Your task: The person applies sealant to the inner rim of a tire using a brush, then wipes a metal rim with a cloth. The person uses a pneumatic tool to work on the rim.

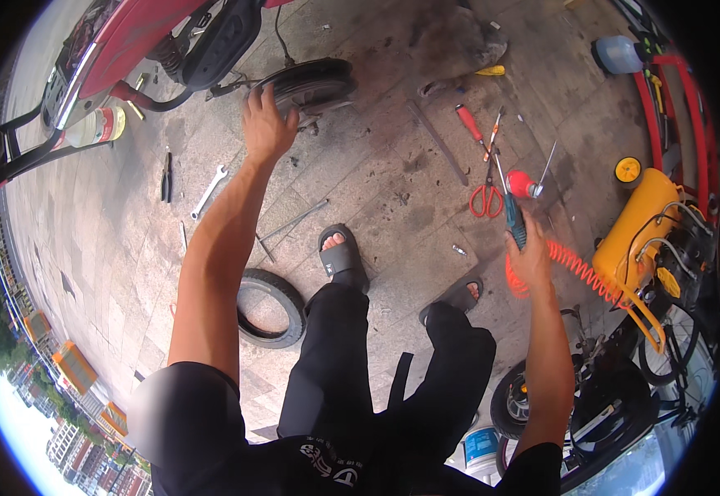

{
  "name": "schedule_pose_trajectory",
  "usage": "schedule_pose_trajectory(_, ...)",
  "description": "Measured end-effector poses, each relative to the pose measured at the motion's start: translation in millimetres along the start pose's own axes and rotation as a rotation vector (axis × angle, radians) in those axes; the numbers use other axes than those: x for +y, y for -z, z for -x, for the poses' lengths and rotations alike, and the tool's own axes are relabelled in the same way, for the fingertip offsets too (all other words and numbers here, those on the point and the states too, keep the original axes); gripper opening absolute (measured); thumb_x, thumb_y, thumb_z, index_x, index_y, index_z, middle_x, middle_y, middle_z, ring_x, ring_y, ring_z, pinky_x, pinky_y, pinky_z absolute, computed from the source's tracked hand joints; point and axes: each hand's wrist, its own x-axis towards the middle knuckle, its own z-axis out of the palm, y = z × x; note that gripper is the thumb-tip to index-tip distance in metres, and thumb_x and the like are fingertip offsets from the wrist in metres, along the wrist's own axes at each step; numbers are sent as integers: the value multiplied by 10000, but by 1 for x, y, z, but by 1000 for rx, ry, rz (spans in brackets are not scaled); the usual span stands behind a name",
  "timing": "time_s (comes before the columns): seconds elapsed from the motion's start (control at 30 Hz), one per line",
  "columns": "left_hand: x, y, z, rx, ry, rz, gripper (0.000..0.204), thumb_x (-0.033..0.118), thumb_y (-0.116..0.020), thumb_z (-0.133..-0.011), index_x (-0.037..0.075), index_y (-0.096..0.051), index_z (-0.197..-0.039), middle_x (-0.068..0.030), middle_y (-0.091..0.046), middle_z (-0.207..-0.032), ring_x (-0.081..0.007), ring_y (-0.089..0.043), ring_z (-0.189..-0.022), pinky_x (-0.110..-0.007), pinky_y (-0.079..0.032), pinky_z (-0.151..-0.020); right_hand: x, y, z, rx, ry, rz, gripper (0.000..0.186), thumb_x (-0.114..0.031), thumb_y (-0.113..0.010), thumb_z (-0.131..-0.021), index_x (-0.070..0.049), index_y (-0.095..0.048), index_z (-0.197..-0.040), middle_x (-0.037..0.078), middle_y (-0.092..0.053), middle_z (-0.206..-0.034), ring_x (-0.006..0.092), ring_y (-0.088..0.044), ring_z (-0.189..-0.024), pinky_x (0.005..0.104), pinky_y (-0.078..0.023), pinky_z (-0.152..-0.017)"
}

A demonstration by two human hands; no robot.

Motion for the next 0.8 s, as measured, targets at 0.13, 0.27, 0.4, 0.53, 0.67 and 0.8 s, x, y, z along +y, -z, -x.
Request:
schedule_pose_trajectory(0.13,3,54,37,-205,95,149,698,303,-707,-813,13,-434,-1386,-287,-439,-1384,-468,-438,-1248,-497,-377,-1059,-51,46,54,-161,-77,-70,667,-212,-705,-860,-21,-412,-1428,240,-523,-1343,424,-518,-1238,455,-451,-998)
schedule_pose_trajectory(0.27,-1,98,47,-388,266,217,618,309,-707,-814,26,-509,-1326,-278,-534,-1271,-456,-511,-1176,-488,-425,-1010,-97,70,76,-256,-93,-128,664,-192,-709,-853,-8,-416,-1420,251,-525,-1348,426,-529,-1225,448,-451,-1001)
schedule_pose_trajectory(0.4,-9,108,24,-428,350,286,538,326,-689,-833,27,-576,-1266,-279,-588,-1208,-445,-560,-1135,-461,-457,-979,-112,79,67,-308,-102,-298,552,-244,-649,-921,-9,-463,-1384,218,-613,-1133,352,-620,-1027,394,-491,-898)
schedule_pose_trajectory(0.53,-5,100,-12,-449,463,338,435,333,-642,-865,20,-656,-1166,-294,-622,-1173,-436,-594,-1113,-448,-474,-960,-111,89,31,-516,-347,-521,496,-355,-551,-1000,-23,-489,-1364,90,-626,-836,192,-632,-727,315,-511,-674)
schedule_pose_trajectory(0.67,13,79,-51,-438,397,309,375,307,-620,-877,21,-676,-1113,-277,-662,-1072,-429,-630,-1034,-458,-497,-907,-106,89,-38,-620,-529,-605,531,-482,-519,-996,-50,-539,-1305,71,-623,-898,136,-602,-622,334,-498,-613)
schedule_pose_trajectory(0.8,25,18,-97,-394,283,249,297,285,-601,-891,69,-696,-1072,-249,-688,-972,-438,-650,-950,-475,-519,-850,-94,79,-120,-628,-399,-616,577,-550,-496,-983,-60,-558,-1280,60,-631,-921,138,-599,-600,302,-485,-566)
